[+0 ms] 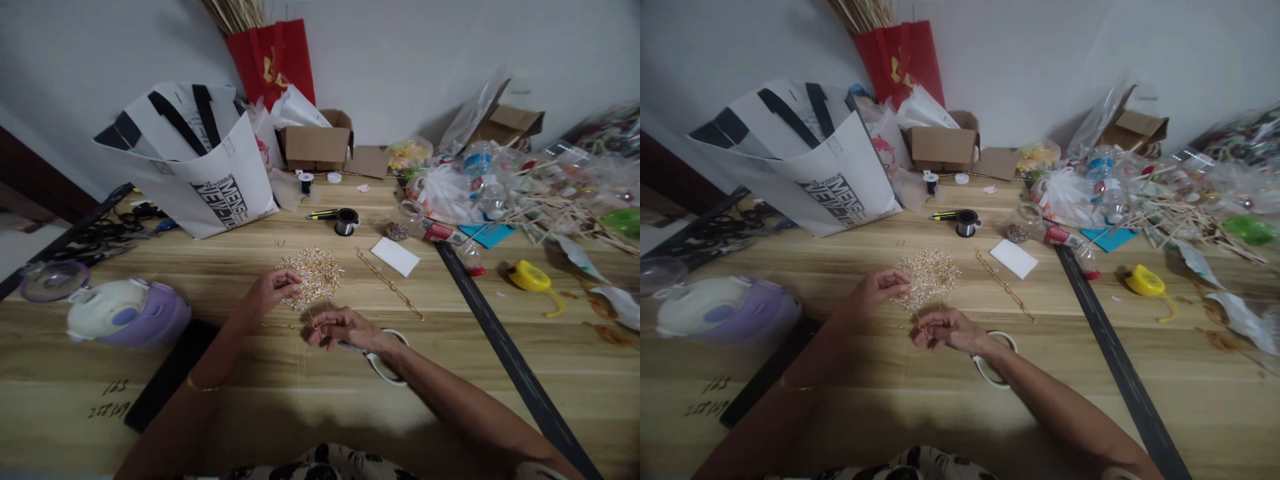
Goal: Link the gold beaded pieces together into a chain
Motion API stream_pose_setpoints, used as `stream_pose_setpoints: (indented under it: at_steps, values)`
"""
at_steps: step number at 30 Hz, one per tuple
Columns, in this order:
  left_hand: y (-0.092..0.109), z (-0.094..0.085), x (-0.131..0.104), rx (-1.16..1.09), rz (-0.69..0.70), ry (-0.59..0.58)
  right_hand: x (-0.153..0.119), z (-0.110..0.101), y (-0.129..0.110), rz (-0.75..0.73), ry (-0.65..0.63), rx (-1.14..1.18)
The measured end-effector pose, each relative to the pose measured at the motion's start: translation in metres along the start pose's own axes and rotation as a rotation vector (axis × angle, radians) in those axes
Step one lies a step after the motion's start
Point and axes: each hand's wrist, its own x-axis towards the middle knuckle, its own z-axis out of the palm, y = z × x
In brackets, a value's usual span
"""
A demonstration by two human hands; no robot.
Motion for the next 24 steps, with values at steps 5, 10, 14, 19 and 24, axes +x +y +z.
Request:
stream_pose_setpoints:
  at_steps: [5,10,14,19,24]
  values:
    - [-0.006,-0.005,0.001,0.017,0.020,0.017,0.000,0.005,0.000,-0.011,0.015,-0.046]
    - [-0.002,-0.005,-0.003,0.014,0.001,-0.053,-0.005,0.013,-0.009,-0.086,0.005,-0.365]
    - [0.007,0.002,-0.009,-0.025,0.001,-0.093,-0.014,0.025,-0.023,-0.274,-0.003,-0.859]
    - [0.013,0.009,-0.014,-0.055,-0.021,-0.111,-0.028,0.038,-0.035,-0.384,-0.162,-1.069]
    - [0.011,0.012,-0.017,-0.033,-0.021,-0.159,-0.028,0.035,-0.034,-0.285,0.087,-0.939]
